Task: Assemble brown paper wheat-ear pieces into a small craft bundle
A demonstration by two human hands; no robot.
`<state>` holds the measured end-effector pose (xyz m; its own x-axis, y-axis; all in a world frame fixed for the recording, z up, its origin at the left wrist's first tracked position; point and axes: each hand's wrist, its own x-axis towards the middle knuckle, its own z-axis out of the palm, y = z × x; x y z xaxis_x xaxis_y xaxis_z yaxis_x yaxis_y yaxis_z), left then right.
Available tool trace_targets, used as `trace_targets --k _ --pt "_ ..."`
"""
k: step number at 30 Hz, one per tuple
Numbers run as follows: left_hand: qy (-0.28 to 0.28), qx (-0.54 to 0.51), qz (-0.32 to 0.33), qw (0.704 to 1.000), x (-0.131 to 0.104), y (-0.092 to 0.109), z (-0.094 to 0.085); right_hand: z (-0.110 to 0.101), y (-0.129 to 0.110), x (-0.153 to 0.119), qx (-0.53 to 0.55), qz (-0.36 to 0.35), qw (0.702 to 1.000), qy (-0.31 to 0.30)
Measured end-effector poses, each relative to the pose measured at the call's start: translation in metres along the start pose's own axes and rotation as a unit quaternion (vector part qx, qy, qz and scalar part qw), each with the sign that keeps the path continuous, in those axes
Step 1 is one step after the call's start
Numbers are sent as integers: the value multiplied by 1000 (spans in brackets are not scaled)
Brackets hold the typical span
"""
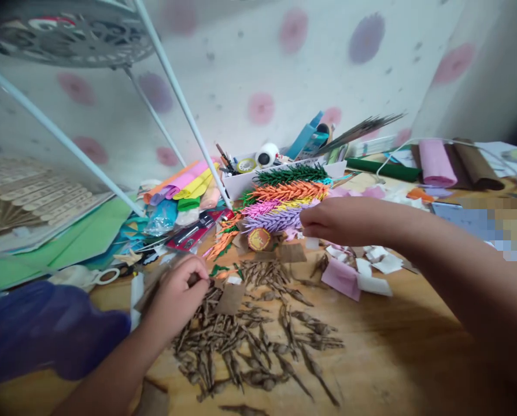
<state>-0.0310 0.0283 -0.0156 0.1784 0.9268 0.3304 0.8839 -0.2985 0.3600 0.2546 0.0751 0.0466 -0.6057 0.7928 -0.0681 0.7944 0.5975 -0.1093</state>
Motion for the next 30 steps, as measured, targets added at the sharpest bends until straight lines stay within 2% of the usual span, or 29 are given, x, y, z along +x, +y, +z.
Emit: trace_targets --k 4,7,10,14,18,22,24,27,30 --pt "7 39 25 999 2 1 6 13 7 -1 16 -14 999 -45" --pt "41 122 49 990 4 9 6 27 2 5 8 -53 999 1" --pt "58 158 77 983 6 15 5 29 -8 8 14 -114 991 65" --pt "83 95 91 988 5 13 8 28 -15 7 21 -139 984 107" --pt "103 1 109 989 -3 9 14 39 -13 11 42 -141 981 124" --pt "108 -80 187 973 -16 12 12 58 -21 15 47 -163 979 112" --pt "102 -87 215 967 -20 16 8 66 -29 14 33 -176 979 98" --pt "116 -97 242 958 -22 20 4 73 -38 14 21 -206 976 70" --pt "108 -116 253 954 -21 18 3 75 -38 14 8 -216 974 71"
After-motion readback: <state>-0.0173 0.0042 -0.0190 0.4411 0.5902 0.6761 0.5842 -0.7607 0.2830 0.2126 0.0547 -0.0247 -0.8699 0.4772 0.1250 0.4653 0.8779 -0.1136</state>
